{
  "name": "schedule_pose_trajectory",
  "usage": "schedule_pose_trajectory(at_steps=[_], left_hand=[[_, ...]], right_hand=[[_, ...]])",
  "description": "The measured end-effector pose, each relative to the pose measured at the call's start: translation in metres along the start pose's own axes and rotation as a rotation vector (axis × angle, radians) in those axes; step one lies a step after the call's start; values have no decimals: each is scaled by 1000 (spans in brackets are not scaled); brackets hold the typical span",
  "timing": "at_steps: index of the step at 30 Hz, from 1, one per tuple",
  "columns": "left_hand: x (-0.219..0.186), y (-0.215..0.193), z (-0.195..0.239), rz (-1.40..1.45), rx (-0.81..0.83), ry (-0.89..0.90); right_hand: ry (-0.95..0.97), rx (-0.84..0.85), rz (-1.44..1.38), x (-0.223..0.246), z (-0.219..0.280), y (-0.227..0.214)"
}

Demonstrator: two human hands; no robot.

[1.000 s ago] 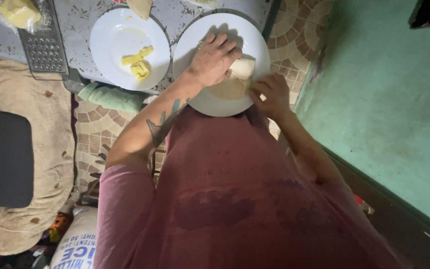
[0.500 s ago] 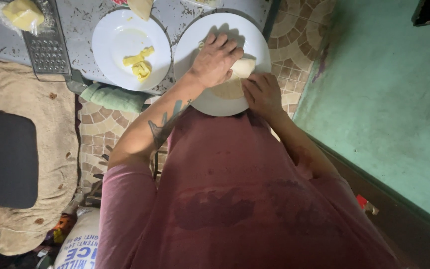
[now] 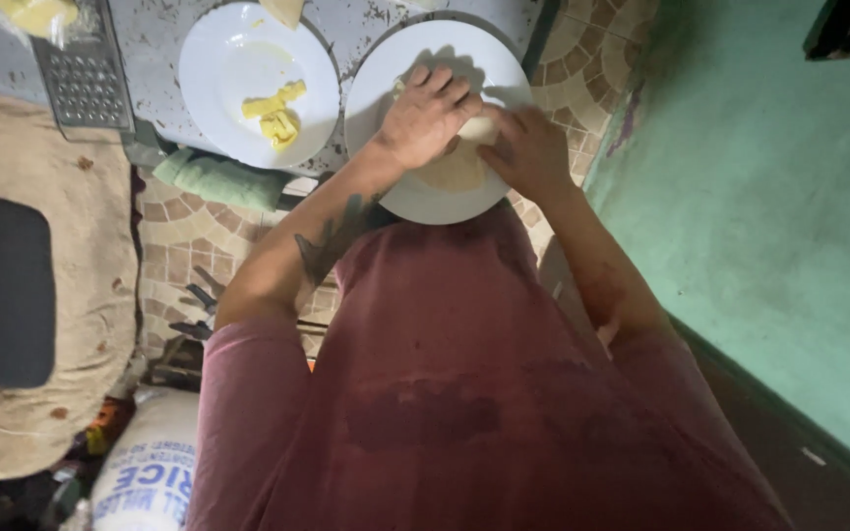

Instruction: Grating cheese onto tortillas and rolling them into wraps on a plate.

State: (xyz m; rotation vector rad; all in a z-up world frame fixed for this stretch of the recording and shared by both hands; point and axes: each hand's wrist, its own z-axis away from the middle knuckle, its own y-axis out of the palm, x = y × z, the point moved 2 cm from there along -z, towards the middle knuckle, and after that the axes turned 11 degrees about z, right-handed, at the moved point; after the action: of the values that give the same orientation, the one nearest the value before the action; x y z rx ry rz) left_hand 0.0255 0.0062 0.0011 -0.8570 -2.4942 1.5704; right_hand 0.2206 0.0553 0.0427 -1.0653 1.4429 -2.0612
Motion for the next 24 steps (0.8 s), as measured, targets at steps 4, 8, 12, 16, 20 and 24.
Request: schedule_pose_trajectory(at_steps=[4,8,12,16,20,24], left_hand=[[0,1,1,-49,150,-41],[-9,-15,-3,146,383,-166],[-11,-14,-4,170,391,-201],[-15,2,0,182,289,-268],[-21,-7,0,82,294,-204],[-21,2,10,38,260,-179]], right_hand=[[-375,-460,281,-13,-9,7],[-541,-634,159,-8,-9,-1],[-580,-639,187,-12,-5,-1],[-521,-541,210,-17,0,6],[-505,-497,220,-14,6,3],[-531,-522,191,-12,1,7]])
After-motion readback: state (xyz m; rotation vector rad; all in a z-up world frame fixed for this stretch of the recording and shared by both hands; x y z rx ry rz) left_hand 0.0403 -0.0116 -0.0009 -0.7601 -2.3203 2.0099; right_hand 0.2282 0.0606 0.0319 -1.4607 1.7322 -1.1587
